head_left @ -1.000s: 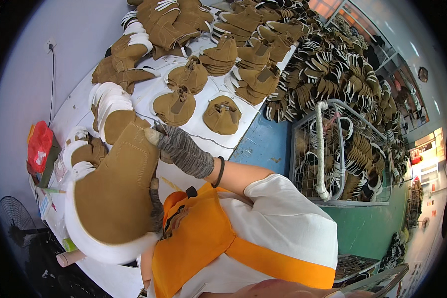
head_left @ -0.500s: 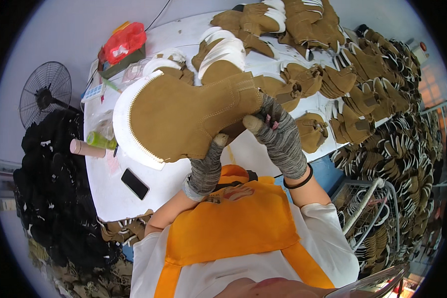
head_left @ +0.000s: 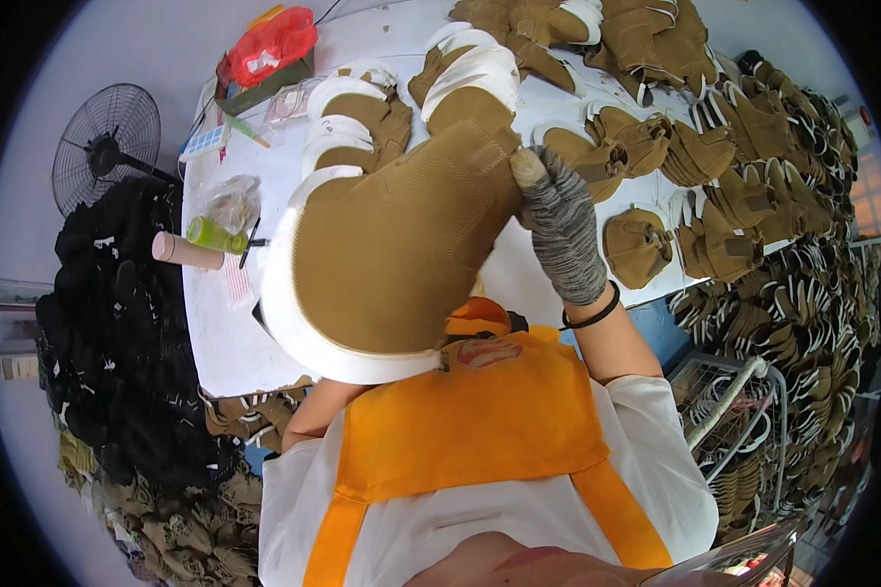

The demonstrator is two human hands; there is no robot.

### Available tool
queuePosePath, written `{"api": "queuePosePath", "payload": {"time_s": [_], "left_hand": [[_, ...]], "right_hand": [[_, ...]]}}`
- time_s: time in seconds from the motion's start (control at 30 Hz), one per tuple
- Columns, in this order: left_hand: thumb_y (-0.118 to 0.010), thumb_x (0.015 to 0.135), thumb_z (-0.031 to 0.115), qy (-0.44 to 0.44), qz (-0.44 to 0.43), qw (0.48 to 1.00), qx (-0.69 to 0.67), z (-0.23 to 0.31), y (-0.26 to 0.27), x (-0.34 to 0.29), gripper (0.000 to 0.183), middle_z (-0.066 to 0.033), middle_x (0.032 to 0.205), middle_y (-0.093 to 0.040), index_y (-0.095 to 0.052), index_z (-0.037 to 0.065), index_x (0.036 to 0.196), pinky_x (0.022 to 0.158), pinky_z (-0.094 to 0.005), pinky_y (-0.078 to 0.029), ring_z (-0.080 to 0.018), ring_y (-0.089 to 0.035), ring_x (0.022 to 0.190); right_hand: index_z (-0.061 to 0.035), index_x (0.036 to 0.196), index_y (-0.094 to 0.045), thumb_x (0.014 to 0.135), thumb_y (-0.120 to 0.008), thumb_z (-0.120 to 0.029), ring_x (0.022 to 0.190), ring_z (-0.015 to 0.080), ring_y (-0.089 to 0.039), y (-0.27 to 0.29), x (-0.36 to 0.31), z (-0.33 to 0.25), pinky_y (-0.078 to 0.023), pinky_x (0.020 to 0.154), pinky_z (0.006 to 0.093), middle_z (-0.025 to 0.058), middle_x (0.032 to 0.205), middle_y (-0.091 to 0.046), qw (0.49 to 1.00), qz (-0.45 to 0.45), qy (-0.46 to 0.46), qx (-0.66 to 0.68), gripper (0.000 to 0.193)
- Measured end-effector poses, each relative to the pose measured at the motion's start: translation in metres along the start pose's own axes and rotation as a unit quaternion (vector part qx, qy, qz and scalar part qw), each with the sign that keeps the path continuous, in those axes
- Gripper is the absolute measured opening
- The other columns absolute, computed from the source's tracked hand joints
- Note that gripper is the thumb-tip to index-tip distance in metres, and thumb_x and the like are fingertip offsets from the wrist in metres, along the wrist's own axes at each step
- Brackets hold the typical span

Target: The person sorts and organizes various shoe upper components by hand on a work table, picking them up from stacks and arranging them into new groups.

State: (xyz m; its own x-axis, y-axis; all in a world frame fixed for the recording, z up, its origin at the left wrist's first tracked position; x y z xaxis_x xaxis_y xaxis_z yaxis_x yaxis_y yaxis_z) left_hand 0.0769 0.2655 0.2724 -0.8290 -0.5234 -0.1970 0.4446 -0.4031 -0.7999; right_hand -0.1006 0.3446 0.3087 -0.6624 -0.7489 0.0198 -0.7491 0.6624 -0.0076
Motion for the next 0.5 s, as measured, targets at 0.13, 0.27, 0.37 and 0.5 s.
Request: {"api": "queuePosePath", "payload": {"time_s": [0.13, 0.27, 0.37, 0.5], "left_hand": [[-0.072, 0.082, 0.013, -0.136, 0.023, 0.978, 0.157, 0.072, 0.037, 0.030, 0.067, -0.0121, 0.127, -0.053, -0.037, 0.004, 0.139, 0.099, -0.0333, -0.044, -0.0225, -0.052, 0.117], [-0.078, 0.076, 0.026, -0.214, -0.091, 0.842, 0.487, 0.100, -0.004, 0.024, 0.077, -0.0117, 0.127, -0.053, -0.038, 0.005, 0.138, 0.100, -0.0330, -0.043, -0.0212, -0.051, 0.119], [-0.084, 0.065, 0.032, -0.092, -0.174, 0.612, 0.766, 0.066, -0.034, 0.028, 0.071, -0.0115, 0.115, -0.060, -0.053, 0.008, 0.125, 0.094, -0.0338, -0.044, -0.0257, -0.058, 0.107], [-0.085, 0.064, 0.026, -0.030, -0.145, 0.625, 0.767, 0.051, -0.016, 0.028, 0.049, -0.0072, 0.092, -0.064, -0.064, 0.007, 0.103, 0.084, -0.0324, -0.046, -0.0236, -0.061, 0.091]], "right_hand": [[0.0008, 0.107, -0.062, 0.094, -0.059, -0.034, 0.079, 0.0153, -0.058, -0.006, -0.003, 0.003, -0.047, 0.072, 0.0298, 0.0058, 0.086, -0.064, 0.991, -0.096, 0.031, -0.087, 0.038], [0.0022, 0.112, -0.060, 0.092, -0.061, -0.026, 0.089, 0.0268, -0.063, -0.043, -0.007, 0.000, -0.050, 0.081, 0.0333, 0.0162, 0.097, -0.066, 0.937, -0.232, 0.135, -0.225, 0.035], [0.0021, 0.111, -0.061, 0.092, -0.058, -0.019, 0.090, 0.0312, -0.063, -0.053, -0.009, 0.003, -0.050, 0.082, 0.0359, 0.0190, 0.099, -0.066, 0.919, -0.240, 0.205, -0.237, 0.028], [-0.0021, 0.118, -0.057, 0.093, -0.055, -0.013, 0.091, 0.0227, -0.058, -0.025, 0.000, 0.013, -0.046, 0.084, 0.0311, 0.0114, 0.102, -0.062, 0.956, -0.153, 0.197, -0.155, 0.027]]}}
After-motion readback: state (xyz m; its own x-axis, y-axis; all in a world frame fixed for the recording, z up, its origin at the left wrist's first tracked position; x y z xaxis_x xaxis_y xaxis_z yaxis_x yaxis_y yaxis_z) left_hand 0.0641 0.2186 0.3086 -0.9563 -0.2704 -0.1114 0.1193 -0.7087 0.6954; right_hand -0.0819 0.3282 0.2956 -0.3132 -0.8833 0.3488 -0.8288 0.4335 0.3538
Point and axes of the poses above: each hand's wrist, its own x-axis towards the middle knuckle, its own y-axis out of the back of the hand, z = x × y, the point moved 6 cm from there along x, towards the middle knuckle
